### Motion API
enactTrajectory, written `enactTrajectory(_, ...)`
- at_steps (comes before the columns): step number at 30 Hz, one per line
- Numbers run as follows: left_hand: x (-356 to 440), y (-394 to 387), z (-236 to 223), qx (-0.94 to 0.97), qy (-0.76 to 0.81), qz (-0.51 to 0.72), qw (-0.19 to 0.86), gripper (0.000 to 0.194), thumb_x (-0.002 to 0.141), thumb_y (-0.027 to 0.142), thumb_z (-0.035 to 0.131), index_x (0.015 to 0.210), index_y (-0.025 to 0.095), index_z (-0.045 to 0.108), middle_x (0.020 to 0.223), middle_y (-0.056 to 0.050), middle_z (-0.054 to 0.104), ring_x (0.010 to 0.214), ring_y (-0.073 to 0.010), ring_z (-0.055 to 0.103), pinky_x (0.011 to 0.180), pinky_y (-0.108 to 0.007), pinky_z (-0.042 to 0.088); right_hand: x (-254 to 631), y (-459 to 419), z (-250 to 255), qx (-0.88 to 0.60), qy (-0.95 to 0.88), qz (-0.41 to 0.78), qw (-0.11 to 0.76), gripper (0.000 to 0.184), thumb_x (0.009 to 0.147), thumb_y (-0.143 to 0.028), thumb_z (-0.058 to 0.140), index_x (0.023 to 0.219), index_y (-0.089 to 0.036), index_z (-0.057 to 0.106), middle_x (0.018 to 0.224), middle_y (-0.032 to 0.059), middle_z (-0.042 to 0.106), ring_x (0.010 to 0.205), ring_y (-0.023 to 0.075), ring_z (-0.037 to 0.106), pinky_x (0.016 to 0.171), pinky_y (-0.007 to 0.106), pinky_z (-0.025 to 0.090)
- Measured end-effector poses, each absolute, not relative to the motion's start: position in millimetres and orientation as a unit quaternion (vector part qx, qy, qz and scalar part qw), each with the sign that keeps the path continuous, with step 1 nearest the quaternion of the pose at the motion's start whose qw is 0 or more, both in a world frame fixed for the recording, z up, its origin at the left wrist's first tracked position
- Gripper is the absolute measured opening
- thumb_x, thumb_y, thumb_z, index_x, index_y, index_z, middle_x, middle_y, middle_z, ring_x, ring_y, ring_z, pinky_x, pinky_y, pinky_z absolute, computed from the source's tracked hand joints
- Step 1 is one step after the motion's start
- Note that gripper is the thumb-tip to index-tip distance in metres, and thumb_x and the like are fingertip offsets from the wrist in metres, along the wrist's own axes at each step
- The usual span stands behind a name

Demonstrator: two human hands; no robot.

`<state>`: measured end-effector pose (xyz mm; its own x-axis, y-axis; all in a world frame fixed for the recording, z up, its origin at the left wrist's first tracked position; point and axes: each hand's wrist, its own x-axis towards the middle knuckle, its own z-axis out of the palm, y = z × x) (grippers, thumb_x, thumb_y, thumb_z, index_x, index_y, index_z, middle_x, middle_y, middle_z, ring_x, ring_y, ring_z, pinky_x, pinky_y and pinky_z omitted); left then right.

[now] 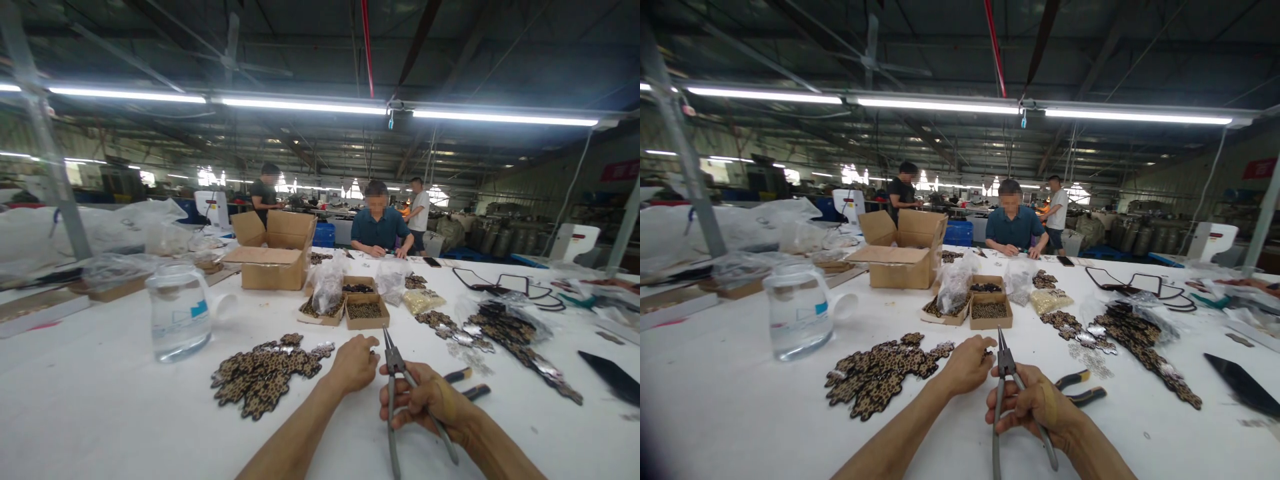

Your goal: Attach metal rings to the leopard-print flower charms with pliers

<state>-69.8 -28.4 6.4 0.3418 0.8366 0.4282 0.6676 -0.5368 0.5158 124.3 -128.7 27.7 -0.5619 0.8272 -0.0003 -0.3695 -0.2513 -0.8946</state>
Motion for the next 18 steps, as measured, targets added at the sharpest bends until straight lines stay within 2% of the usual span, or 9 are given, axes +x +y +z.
enactTrajectory(3, -69, -25, 13, 0.764, 0.462, 0.427, 0.144, 0.024, 0.078, 0.029, 0.064, 0.098, 0.020, 0.073, 0.101, -0.012, 0.068, 0.098, -0.0270, 0.061, 0.088, -0.039, 0.043, 123, -129, 28, -0.261, -0.469, 0.739, 0.407, 0.066, 0.052, -0.005, 0.051, 0.117, -0.016, 0.052, 0.094, 0.0105, 0.071, 0.090, 0.0292, 0.069, 0.074, 0.039, 0.051)
enactTrajectory(8, -64, -21, 31, 0.625, 0.342, 0.523, 0.467, 0.038, 0.081, 0.045, 0.067, 0.101, 0.013, 0.072, 0.091, -0.012, 0.071, 0.080, -0.0196, 0.064, 0.071, -0.031, 0.048, 122, -130, 28, -0.274, -0.486, 0.723, 0.408, 0.067, 0.054, -0.004, 0.052, 0.119, -0.016, 0.050, 0.094, 0.0108, 0.070, 0.091, 0.0298, 0.069, 0.073, 0.039, 0.051)
enactTrajectory(10, -62, -23, 35, 0.581, 0.292, 0.542, 0.533, 0.043, 0.077, 0.045, 0.073, 0.104, 0.012, 0.072, 0.091, -0.013, 0.072, 0.077, -0.0178, 0.064, 0.068, -0.029, 0.048, 120, -130, 29, -0.269, -0.498, 0.719, 0.404, 0.067, 0.054, -0.004, 0.052, 0.120, -0.017, 0.050, 0.094, 0.0108, 0.070, 0.091, 0.0298, 0.068, 0.072, 0.039, 0.051)
enactTrajectory(18, -63, -27, 47, 0.547, 0.247, 0.596, 0.533, 0.031, 0.066, 0.034, 0.084, 0.087, 0.011, 0.077, 0.069, -0.007, 0.070, 0.062, -0.0134, 0.059, 0.060, -0.027, 0.047, 109, -137, 39, -0.275, -0.562, 0.675, 0.391, 0.065, 0.058, -0.009, 0.052, 0.122, -0.019, 0.050, 0.092, 0.0082, 0.068, 0.088, 0.0272, 0.067, 0.072, 0.040, 0.052)
